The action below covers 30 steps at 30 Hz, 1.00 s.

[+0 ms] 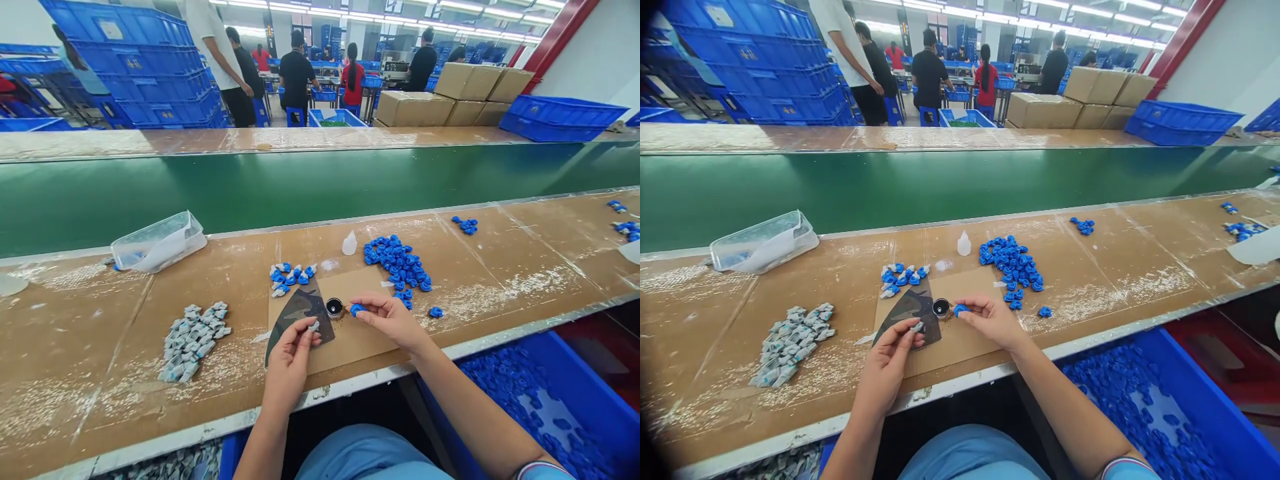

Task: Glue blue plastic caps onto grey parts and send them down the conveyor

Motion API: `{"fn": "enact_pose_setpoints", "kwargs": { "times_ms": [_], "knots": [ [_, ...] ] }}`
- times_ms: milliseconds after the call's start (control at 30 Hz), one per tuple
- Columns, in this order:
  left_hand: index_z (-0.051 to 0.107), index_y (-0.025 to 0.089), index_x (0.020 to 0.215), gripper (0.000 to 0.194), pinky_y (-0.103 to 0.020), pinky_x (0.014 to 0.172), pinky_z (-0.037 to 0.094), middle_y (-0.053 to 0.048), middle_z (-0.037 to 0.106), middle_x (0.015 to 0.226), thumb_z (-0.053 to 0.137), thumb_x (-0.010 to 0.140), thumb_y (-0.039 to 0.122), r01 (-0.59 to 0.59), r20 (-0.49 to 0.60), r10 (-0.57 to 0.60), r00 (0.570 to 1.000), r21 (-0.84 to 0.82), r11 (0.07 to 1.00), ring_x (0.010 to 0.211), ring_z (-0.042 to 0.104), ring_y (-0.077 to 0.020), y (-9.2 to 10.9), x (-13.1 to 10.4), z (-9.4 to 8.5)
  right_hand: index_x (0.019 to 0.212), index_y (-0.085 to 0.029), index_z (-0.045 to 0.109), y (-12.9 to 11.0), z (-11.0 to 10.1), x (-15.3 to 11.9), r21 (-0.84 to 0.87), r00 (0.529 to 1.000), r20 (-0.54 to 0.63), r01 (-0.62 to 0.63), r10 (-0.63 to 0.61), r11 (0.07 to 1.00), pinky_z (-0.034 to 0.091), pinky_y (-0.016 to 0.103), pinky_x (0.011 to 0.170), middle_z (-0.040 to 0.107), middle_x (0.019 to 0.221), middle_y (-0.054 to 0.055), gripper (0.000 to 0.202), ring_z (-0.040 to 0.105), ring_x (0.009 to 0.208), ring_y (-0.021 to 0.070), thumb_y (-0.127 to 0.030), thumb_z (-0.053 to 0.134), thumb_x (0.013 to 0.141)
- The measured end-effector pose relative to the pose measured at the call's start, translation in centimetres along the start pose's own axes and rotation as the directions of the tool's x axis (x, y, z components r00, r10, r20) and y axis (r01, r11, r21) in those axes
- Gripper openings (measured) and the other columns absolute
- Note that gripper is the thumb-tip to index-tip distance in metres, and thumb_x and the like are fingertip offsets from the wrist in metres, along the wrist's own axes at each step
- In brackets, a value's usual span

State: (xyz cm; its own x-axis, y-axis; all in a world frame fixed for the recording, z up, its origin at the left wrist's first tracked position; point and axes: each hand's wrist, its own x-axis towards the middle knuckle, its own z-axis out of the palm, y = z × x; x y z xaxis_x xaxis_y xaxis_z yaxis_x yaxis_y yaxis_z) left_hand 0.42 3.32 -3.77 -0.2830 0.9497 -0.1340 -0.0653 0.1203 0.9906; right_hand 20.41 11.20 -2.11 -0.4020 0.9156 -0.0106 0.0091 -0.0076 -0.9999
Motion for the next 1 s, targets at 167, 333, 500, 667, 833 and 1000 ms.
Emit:
{"fn": "enact_pose_setpoints", "kwargs": {
  "times_ms": [167,333,500,667,833,1000],
  "knots": [
    [0.07,0.018,0.092,0.033,-0.029,0.072,0.056,-0.004,0.069,0.082,0.073,0.068,0.04,0.007,0.012,-0.006,1.0,-0.082,0.997,0.074,0.065,-0.0148,-0.6,0.1,0.9,0.1,-0.026,0.073,-0.1,0.1,0.7,-0.392,0.962,-0.007,0.249,-0.274,0.886,0.055,0.032,0.082,0.072,0.096,0.005,0.02,0.067,0.09,0.0178,-0.028,0.064,0.083],
    [0.07,0.018,0.09,0.029,-0.027,0.066,0.055,-0.003,0.067,0.081,0.071,0.07,0.039,-0.016,0.022,0.018,1.0,-0.064,0.998,0.067,0.062,-0.013,-0.6,0.0,0.8,0.104,-0.024,0.071,0.0,0.6,1.4,-0.54,0.936,0.055,0.321,-0.348,0.779,0.054,0.032,0.082,0.073,0.098,0.005,0.021,0.067,0.089,0.0184,-0.021,0.061,0.085],
    [0.07,0.018,0.09,0.027,-0.027,0.066,0.055,-0.003,0.066,0.079,0.07,0.071,0.037,-0.027,0.029,0.029,0.999,-0.055,0.998,0.065,0.061,-0.0119,-0.6,0.0,0.9,0.103,-0.025,0.071,-0.2,0.7,1.7,-0.596,0.92,0.137,0.373,-0.368,0.711,0.052,0.033,0.082,0.074,0.096,0.004,0.021,0.066,0.09,0.019,-0.018,0.059,0.087],
    [0.07,0.017,0.091,0.026,-0.027,0.067,0.055,-0.003,0.066,0.081,0.069,0.072,0.035,-0.036,0.029,0.037,0.999,-0.044,0.998,0.065,0.061,-0.012,-0.9,0.0,0.8,0.104,-0.026,0.07,-0.4,0.7,1.8,-0.611,0.913,0.181,0.396,-0.367,0.685,0.051,0.032,0.081,0.074,0.096,0.003,0.022,0.066,0.089,0.0185,-0.018,0.058,0.088],
    [0.071,0.018,0.092,0.026,-0.027,0.067,0.055,-0.004,0.067,0.084,0.068,0.073,0.035,-0.041,0.04,0.043,0.998,-0.034,0.999,0.069,0.062,-0.0131,-1.0,0.0,0.9,0.104,-0.026,0.071,-0.3,0.7,1.8,-0.596,0.913,0.179,0.398,-0.367,0.697,0.052,0.033,0.081,0.074,0.097,0.003,0.021,0.066,0.089,0.0185,-0.018,0.058,0.088],
    [0.07,0.018,0.093,0.026,-0.027,0.07,0.055,-0.005,0.069,0.088,0.069,0.072,0.033,-0.039,0.043,0.042,0.998,-0.069,0.997,0.076,0.065,-0.0146,-1.2,0.0,0.9,0.102,-0.025,0.071,-0.3,0.5,1.8,-0.58,0.929,0.135,0.356,-0.345,0.733,0.053,0.033,0.082,0.075,0.097,0.003,0.02,0.067,0.09,0.0188,-0.019,0.059,0.087]
  ]
}}
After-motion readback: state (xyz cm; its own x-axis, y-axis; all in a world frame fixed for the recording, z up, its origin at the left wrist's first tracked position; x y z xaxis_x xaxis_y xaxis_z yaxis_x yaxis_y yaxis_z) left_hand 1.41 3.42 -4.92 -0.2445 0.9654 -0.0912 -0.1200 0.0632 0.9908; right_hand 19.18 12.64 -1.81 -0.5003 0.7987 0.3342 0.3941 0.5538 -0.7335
